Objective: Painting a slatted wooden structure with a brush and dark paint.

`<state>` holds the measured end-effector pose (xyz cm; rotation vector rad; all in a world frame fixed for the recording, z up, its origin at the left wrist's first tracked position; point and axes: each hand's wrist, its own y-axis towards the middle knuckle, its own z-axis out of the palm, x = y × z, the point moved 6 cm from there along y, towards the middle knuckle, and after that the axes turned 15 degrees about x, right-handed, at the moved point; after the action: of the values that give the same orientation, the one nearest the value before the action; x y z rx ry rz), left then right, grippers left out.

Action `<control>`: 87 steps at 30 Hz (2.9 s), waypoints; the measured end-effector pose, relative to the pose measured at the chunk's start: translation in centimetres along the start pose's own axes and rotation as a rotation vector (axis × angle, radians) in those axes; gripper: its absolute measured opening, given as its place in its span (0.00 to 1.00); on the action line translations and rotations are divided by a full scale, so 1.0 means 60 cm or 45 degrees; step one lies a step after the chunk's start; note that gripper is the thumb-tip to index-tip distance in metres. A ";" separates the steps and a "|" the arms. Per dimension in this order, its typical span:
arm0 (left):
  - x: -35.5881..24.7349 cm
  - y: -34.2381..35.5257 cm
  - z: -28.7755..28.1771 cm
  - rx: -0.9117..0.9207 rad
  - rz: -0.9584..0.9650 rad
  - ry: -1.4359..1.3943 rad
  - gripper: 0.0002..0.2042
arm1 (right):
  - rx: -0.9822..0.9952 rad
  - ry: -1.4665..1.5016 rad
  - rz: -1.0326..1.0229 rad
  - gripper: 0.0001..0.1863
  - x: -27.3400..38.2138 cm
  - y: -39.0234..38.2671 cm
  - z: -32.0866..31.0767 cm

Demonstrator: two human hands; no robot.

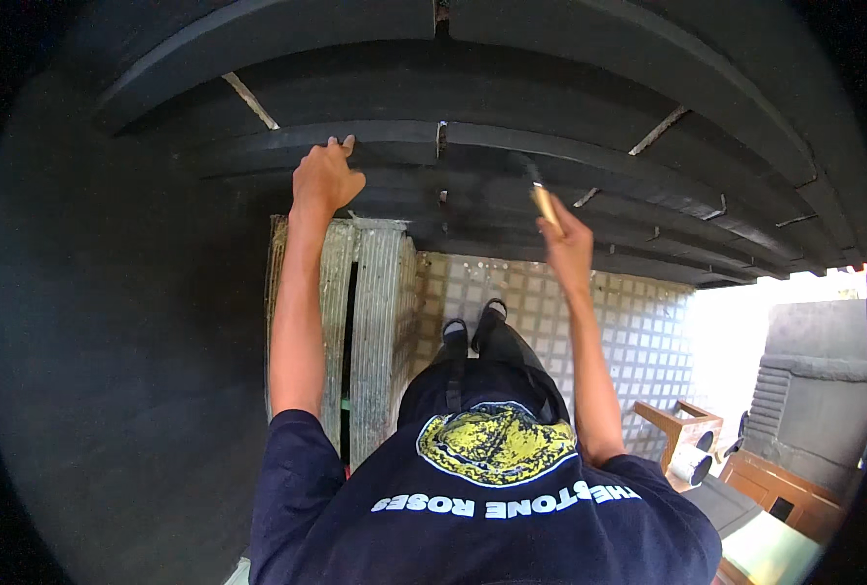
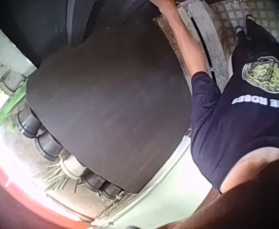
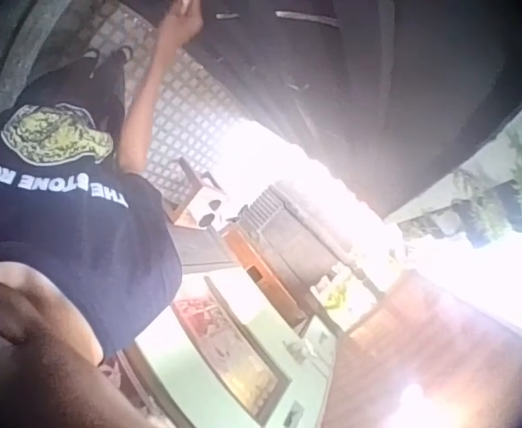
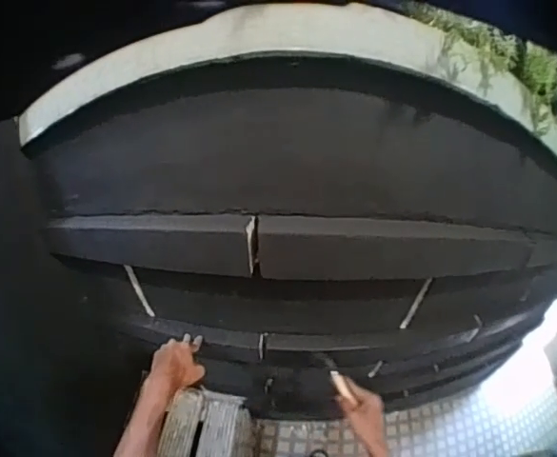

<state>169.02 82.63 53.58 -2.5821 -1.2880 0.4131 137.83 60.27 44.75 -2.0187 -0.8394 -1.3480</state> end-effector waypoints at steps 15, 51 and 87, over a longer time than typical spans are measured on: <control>-0.015 0.014 0.007 0.003 -0.018 0.054 0.28 | -0.597 -0.037 0.003 0.17 -0.103 -0.059 -0.188; -0.035 -0.002 0.054 -0.088 0.003 0.066 0.43 | 0.041 0.023 -0.511 0.31 -0.033 -0.059 0.073; -0.007 -0.025 0.213 -0.369 0.461 -0.720 0.34 | -1.057 1.872 0.343 0.08 -0.480 -0.220 -0.061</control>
<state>163.23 84.12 42.17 -3.0882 -1.0750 1.1716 117.17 60.63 20.48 -0.8765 0.7137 -2.5560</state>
